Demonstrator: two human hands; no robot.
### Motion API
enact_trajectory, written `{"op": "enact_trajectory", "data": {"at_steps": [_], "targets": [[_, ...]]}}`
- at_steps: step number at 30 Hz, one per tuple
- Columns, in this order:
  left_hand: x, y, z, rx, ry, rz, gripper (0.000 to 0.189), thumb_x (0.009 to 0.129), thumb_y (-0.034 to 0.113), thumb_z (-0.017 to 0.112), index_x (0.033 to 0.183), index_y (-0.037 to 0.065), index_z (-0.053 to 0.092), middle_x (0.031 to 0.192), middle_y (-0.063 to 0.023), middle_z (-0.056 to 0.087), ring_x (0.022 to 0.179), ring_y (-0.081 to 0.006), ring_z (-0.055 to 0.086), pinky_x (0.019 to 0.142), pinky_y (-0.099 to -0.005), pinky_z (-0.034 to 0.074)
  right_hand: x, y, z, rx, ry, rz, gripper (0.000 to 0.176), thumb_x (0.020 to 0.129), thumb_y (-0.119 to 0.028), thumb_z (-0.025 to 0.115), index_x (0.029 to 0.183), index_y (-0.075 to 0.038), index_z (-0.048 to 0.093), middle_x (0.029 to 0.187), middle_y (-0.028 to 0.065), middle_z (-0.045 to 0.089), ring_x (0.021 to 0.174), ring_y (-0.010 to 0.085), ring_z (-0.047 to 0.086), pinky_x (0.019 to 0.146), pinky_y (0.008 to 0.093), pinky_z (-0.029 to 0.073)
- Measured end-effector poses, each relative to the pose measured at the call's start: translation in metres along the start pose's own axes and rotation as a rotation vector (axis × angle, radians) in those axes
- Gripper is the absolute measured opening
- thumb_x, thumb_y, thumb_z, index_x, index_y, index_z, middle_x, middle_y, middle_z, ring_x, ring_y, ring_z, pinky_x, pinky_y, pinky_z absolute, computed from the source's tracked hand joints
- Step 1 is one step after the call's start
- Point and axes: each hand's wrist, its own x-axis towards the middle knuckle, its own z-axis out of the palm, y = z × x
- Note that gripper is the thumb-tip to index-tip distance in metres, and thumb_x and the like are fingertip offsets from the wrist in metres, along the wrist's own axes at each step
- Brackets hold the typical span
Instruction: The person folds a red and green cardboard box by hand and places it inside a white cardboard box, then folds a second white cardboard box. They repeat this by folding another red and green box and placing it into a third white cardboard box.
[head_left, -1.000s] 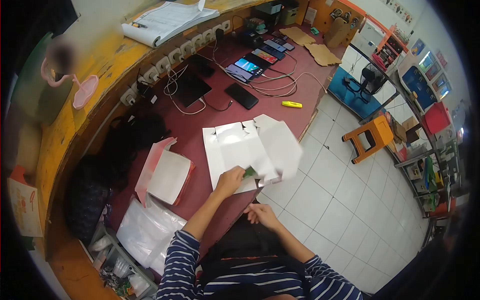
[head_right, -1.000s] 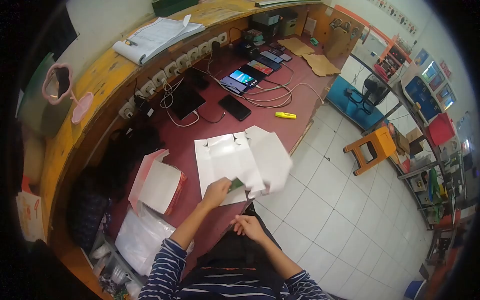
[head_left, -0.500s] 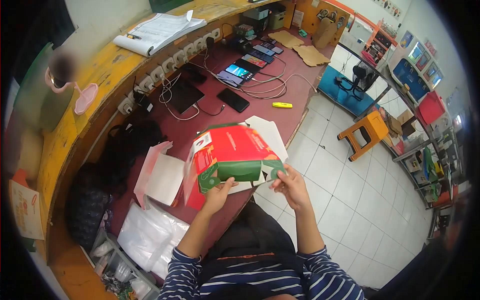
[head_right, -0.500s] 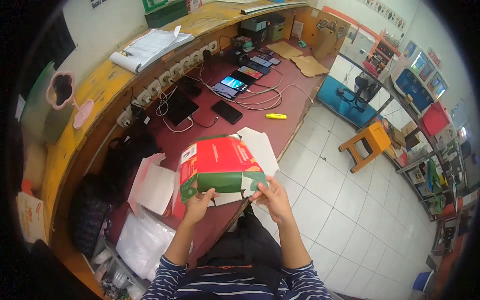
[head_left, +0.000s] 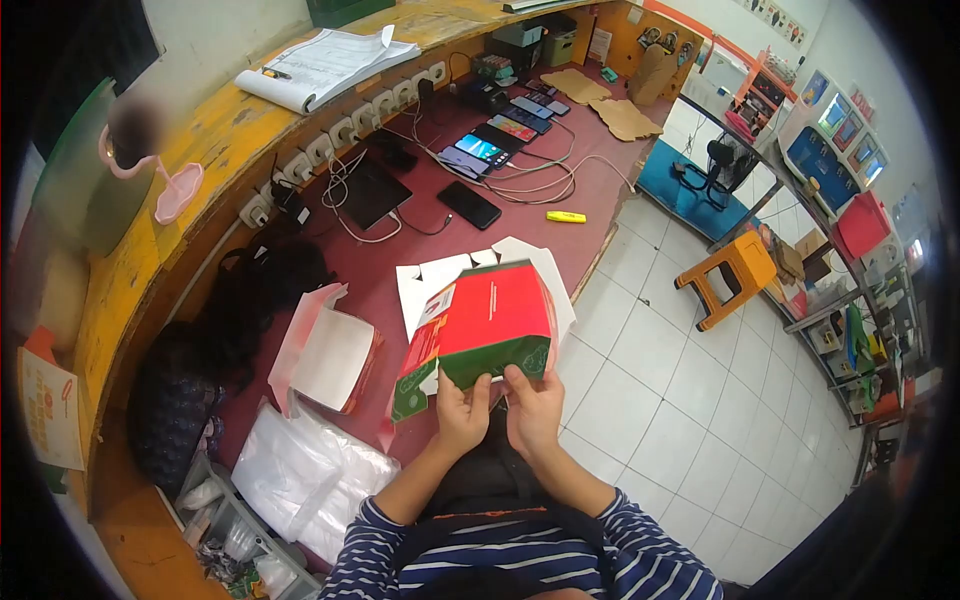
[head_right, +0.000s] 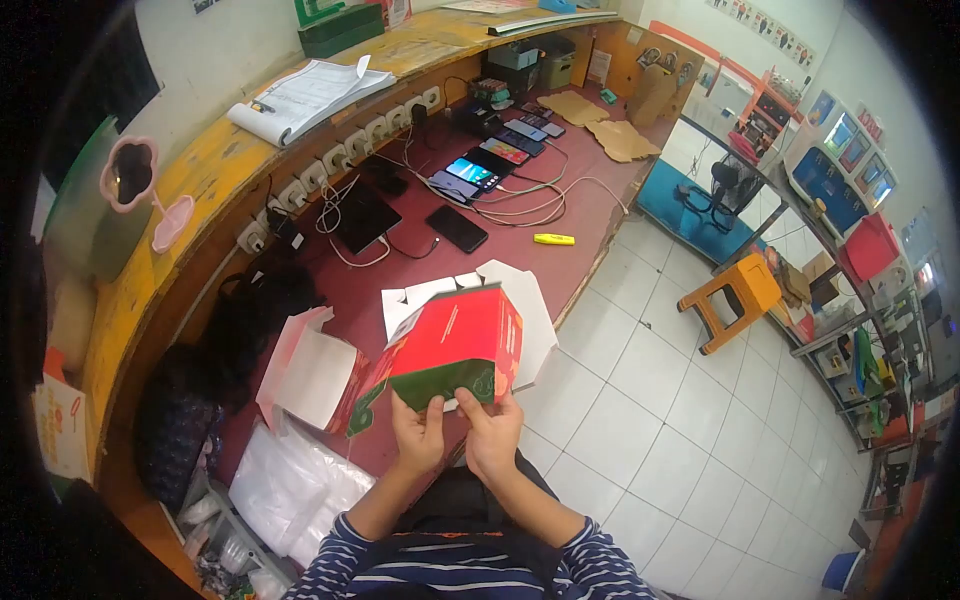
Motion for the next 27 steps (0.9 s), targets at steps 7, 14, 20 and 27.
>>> {"op": "enact_trajectory", "data": {"at_steps": [7, 14, 20, 27], "targets": [[0.014, 0.009, -0.025, -0.975, -0.104, -0.262, 0.048, 0.086, 0.037, 0.038, 0.117, 0.000, 0.038, 0.121, -0.0124, 0.041, 0.106, -0.0239, 0.044, 0.092, -0.0400, 0.031, 0.016, -0.034, -0.017, 0.191, -0.201, 0.154, 0.025, 0.078, -0.005, 0.055, 0.102, -0.008, 0.050, 0.090, -0.0014, 0.056, 0.076, 0.0070, 0.051, 0.060, 0.0209, 0.041], [0.014, 0.011, -0.018, -0.398, 0.076, -0.313, 0.027, 0.082, 0.020, 0.052, 0.105, 0.004, 0.051, 0.105, -0.0075, 0.055, 0.100, -0.0179, 0.049, 0.089, -0.0331, 0.034, -0.004, -0.015, -0.006, -0.113, -0.143, -0.312, 0.036, 0.066, 0.009, 0.062, 0.100, 0.000, 0.051, 0.095, 0.0065, 0.057, 0.085, 0.0137, 0.055, 0.075, 0.0268, 0.043], [0.015, 0.016, -0.015, -0.774, 0.140, -0.489, 0.027, 0.083, 0.018, 0.052, 0.108, 0.009, 0.049, 0.107, -0.0019, 0.052, 0.100, -0.0146, 0.047, 0.089, -0.0330, 0.032, -0.013, 0.016, 0.000, 0.085, -0.163, -0.122, 0.032, 0.065, 0.013, 0.060, 0.094, 0.003, 0.054, 0.093, 0.0072, 0.058, 0.085, 0.0142, 0.056, 0.075, 0.0270, 0.045], [0.005, 0.014, -0.008, -0.720, 0.165, -0.456, 0.019, 0.082, 0.012, 0.052, 0.100, 0.006, 0.054, 0.095, -0.0012, 0.058, 0.088, -0.0117, 0.052, 0.081, -0.0273, 0.039, -0.014, 0.016, -0.004, 0.198, -0.242, 0.013, 0.032, 0.068, 0.013, 0.057, 0.097, 0.000, 0.054, 0.098, 0.0097, 0.057, 0.092, 0.0165, 0.054, 0.084, 0.0308, 0.042]]}}
